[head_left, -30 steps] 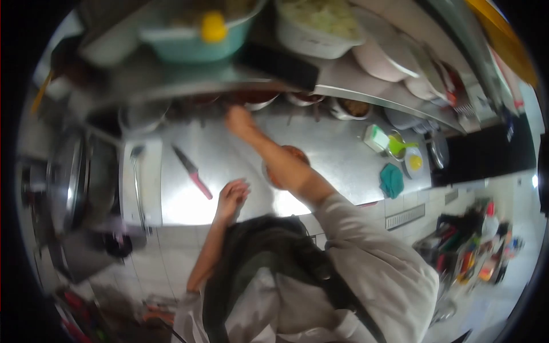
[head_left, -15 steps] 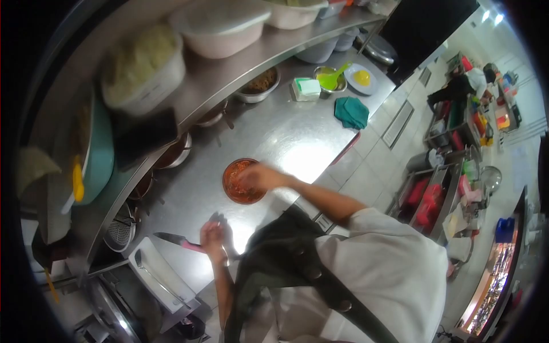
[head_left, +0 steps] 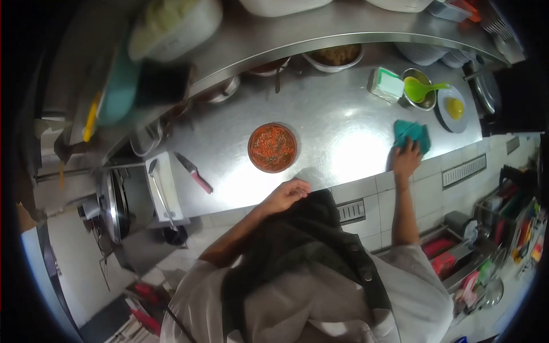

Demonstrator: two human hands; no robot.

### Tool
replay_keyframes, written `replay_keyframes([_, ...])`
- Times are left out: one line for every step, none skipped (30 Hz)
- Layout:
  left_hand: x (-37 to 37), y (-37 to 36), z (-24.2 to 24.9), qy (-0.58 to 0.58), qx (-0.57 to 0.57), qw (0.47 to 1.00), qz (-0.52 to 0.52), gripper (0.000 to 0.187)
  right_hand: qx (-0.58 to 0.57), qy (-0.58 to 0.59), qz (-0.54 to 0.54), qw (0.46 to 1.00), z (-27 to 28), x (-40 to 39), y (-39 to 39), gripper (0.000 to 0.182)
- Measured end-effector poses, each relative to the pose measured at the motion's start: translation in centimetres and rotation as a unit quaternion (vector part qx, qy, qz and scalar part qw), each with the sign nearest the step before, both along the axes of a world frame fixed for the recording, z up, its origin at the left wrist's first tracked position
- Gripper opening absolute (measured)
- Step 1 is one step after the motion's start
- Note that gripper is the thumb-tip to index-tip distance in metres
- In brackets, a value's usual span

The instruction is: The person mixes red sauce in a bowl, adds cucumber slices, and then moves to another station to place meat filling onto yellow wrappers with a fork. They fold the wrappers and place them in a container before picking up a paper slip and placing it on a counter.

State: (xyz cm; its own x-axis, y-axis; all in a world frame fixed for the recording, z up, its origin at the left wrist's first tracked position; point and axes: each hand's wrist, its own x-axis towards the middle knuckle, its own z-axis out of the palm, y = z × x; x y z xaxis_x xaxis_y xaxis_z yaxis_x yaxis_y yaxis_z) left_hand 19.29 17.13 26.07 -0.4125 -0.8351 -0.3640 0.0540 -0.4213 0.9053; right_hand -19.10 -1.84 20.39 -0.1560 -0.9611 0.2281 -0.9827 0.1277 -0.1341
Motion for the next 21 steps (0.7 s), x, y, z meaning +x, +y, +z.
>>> replay_keyframes([-0.7,0.3,-0.7,0.001,0.005,1.000,0.008,0.034,0.008,-0.001,0.046,0.999,0.1,0.7,1.3,0.051])
replay_keyframes([-1.3,0.3,-1.4,0.012,0.030,0.999,0.011,0.035,0.023,-0.053,0.098,0.994,1.6,2.5,2.9,0.048])
replay_keyframes([-1.8,0.3,-1.7,0.024,0.055,0.998,0.013,0.038,0.054,-0.125,0.148,0.979,2.8,4.2,4.6,0.046])
replay_keyframes([-2.3,0.3,-1.7,0.026,0.054,0.998,0.018,0.038,0.075,-0.170,0.165,0.969,2.3,5.8,6.7,0.045])
replay_keyframes([-2.6,0.2,-1.4,0.049,0.145,0.988,0.032,0.047,0.090,-0.223,0.186,0.953,2.6,7.7,8.8,0.047])
replay_keyframes([-3.0,0.1,-0.9,0.073,0.233,0.969,0.044,0.057,0.176,-0.301,0.178,0.920,3.2,9.5,10.7,0.048])
replay_keyframes([-3.3,-0.2,-0.2,0.075,0.267,0.959,0.054,0.063,0.216,-0.368,0.188,0.885,2.6,10.9,12.2,0.049])
replay_keyframes([-3.2,-0.7,0.5,0.074,0.294,0.951,0.063,0.070,0.220,-0.396,0.193,0.870,2.3,12.7,14.3,0.047])
replay_keyframes([-3.0,-0.5,-0.6,0.115,0.230,0.964,0.073,0.071,0.283,-0.487,0.178,0.807,1.5,14.2,15.8,0.044])
replay_keyframes([-3.3,-0.3,-0.9,0.127,0.223,0.958,0.126,0.071,0.345,-0.569,0.161,0.729,1.0,15.7,16.0,0.041])
replay_keyframes([-2.4,-1.2,2.6,0.070,0.251,0.958,0.122,0.063,0.395,-0.528,0.222,0.718,3.8,16.8,14.6,0.045])
replay_keyframes([-0.7,-0.9,1.2,0.006,0.285,0.955,0.084,0.056,0.442,-0.480,0.279,0.704,8.0,17.4,13.4,0.050])
replay_keyframes([0.2,-1.0,2.2,0.040,0.236,0.965,0.106,0.054,0.426,-0.481,0.285,0.711,10.3,18.0,11.8,0.050])
replay_keyframes([1.0,-0.7,3.2,0.077,0.189,0.971,0.126,0.054,0.524,-0.450,0.327,0.645,12.3,18.4,10.0,0.047])
replay_keyframes([2.2,0.1,2.8,0.058,0.177,0.971,0.151,0.056,0.615,-0.410,0.361,0.569,14.5,18.9,8.3,0.044])
replay_keyframes([3.6,1.0,2.2,0.042,0.165,0.969,0.178,0.059,0.605,-0.408,0.364,0.579,16.9,19.6,6.7,0.044])
replay_keyframes([5.3,1.6,3.0,0.047,0.126,0.973,0.189,0.059,0.567,-0.400,0.462,0.552,19.6,20.4,4.9,0.042])
replay_keyframes([7.2,2.3,4.0,0.051,0.086,0.974,0.202,0.060,0.524,-0.383,0.557,0.518,22.4,21.3,3.2,0.040])
replay_keyframes([9.4,3.1,4.8,0.059,0.047,0.969,0.237,0.059,0.488,-0.405,0.571,0.522,25.8,22.5,2.1,0.039])
replay_keyframes([11.8,4.0,5.4,0.067,0.008,0.960,0.272,0.058,0.452,-0.425,0.583,0.524,29.0,23.8,1.1,0.039])
replay_keyframes([14.3,4.9,5.7,0.031,-0.007,0.950,0.312,0.057,0.421,-0.452,0.591,0.519,31.3,25.1,0.1,0.037])
